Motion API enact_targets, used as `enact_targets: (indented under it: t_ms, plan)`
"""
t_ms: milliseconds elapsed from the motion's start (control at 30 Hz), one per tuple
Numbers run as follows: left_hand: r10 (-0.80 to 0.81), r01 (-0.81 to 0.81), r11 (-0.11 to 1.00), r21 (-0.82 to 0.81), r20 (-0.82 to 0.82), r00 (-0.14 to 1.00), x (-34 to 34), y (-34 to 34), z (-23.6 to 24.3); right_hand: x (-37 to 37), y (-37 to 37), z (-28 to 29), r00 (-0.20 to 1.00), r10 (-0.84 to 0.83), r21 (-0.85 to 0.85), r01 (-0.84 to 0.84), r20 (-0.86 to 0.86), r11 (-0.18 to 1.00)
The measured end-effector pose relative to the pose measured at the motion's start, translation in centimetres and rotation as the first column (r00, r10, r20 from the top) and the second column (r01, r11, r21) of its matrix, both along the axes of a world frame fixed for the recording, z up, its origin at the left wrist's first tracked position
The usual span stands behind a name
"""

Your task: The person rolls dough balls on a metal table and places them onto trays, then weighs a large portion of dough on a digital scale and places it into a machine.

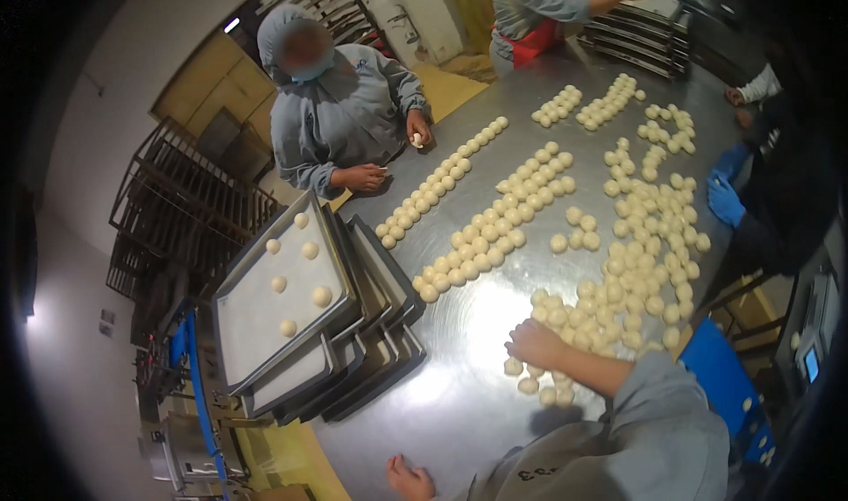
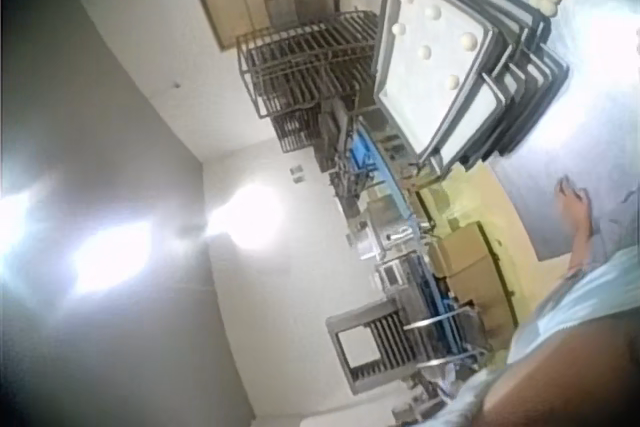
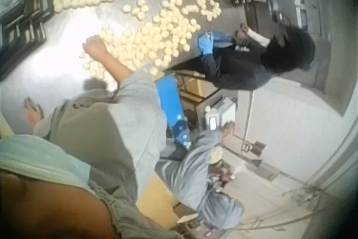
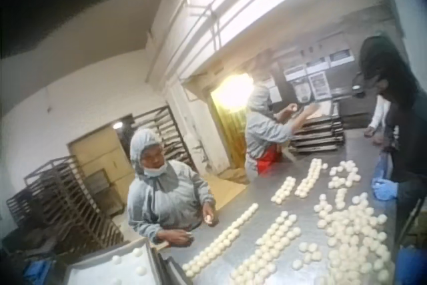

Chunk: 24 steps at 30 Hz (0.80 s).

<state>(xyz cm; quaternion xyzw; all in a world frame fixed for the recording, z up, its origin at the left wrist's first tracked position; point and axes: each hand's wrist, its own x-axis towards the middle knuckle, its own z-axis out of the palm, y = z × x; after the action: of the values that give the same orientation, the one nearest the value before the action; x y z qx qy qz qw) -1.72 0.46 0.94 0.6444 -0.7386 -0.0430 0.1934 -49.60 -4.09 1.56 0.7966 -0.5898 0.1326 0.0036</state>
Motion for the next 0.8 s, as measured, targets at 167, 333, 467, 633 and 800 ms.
enact_targets:
  t_ms: [167,333,467,633,800]
  plan:
    - [-0.083,0.08,0.996,-0.036,-0.107,0.991,0.0,-0.7,0.0,-1.0,-2.8,2.1,0.993,-0.093,0.302,0.066,0.075,0.951]
    - [0.062,0.053,0.989,0.137,-0.718,0.694,0.4,-1.9,-0.9,7.5,-4.1,9.7,0.272,-0.29,0.141,0.459,0.918,0.877]
    - [0.391,0.553,0.804,0.22,-0.896,-0.212,-7.1,-1.0,4.4,26.5,1.7,9.8,0.086,-0.213,0.191,0.214,0.973,0.958]
    - [0.411,0.351,0.822,0.448,-0.894,0.179,-2.4,1.9,2.5,28.5,10.0,5.1,-0.034,-0.456,0.454,0.198,0.889,0.869]
    - [-0.299,0.311,0.934,0.173,-0.096,0.949,7.4,3.0,2.3,19.1,15.3,0.5,0.918,-0.239,-0.031,0.261,0.316,0.965]
